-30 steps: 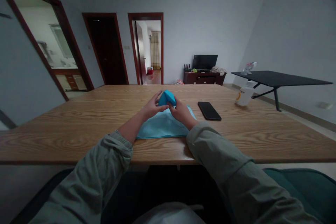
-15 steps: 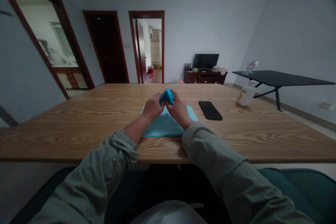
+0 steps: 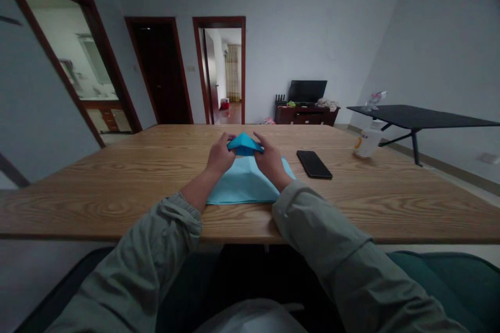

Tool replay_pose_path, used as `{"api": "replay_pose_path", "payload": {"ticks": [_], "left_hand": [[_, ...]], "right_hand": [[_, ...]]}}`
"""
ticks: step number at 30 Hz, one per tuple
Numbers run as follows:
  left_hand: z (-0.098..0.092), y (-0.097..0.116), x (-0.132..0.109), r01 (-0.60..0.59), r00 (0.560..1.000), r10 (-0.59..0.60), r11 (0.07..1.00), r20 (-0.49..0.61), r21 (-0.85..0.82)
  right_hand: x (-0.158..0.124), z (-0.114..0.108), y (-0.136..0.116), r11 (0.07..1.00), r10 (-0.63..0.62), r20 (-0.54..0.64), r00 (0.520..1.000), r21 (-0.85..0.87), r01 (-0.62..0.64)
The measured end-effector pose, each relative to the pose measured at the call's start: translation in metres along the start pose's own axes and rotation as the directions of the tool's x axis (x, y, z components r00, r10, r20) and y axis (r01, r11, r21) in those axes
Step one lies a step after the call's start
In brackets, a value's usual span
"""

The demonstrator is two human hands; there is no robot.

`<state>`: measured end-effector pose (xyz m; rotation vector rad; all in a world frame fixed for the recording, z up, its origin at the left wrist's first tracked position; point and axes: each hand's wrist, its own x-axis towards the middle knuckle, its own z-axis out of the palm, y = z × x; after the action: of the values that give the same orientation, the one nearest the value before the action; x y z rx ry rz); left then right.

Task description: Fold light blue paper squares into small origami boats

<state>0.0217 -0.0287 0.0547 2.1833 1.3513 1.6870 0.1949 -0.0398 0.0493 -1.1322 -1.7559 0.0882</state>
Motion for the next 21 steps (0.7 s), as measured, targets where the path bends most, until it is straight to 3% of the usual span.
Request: {"api": "replay_pose_path", "payload": {"ticks": [3,6,12,14,17,21], "left_hand": [[-0.002,-0.010,0.005,0.140,0.988,-0.118,0.953,0.097,-0.267],[-0.006,-0.013,0.006,0.325,0.939,-0.206,0.800,0.277,-0.505],[-0.017,-0.006,0.004,0.552,0.823,-0.172,0.465,0.541,-0.692],[-0.016,-0.007,0.004,0.570,0.817,-0.201,0.426,0.541,-0.702],[-0.011,-0.012,0.005,0.526,0.850,-0.270,0.465,0.451,-0.712],[-0.006,-0.018,0.005,0.422,0.906,-0.251,0.566,0.340,-0.708]], "right_hand": [[0.003,-0.004,0.010,0.999,-0.020,0.024,1.000,0.046,0.019],[0.004,-0.005,0.015,0.995,-0.042,0.058,0.997,0.098,0.036],[0.005,-0.007,0.015,0.984,-0.139,0.074,0.988,0.118,0.130],[0.005,-0.008,0.015,0.981,-0.159,0.085,0.984,0.124,0.148],[0.004,-0.007,0.017,0.970,-0.150,0.157,0.976,0.212,0.115],[0.005,0.000,0.020,0.891,0.038,0.255,0.966,0.430,-0.148]]}}
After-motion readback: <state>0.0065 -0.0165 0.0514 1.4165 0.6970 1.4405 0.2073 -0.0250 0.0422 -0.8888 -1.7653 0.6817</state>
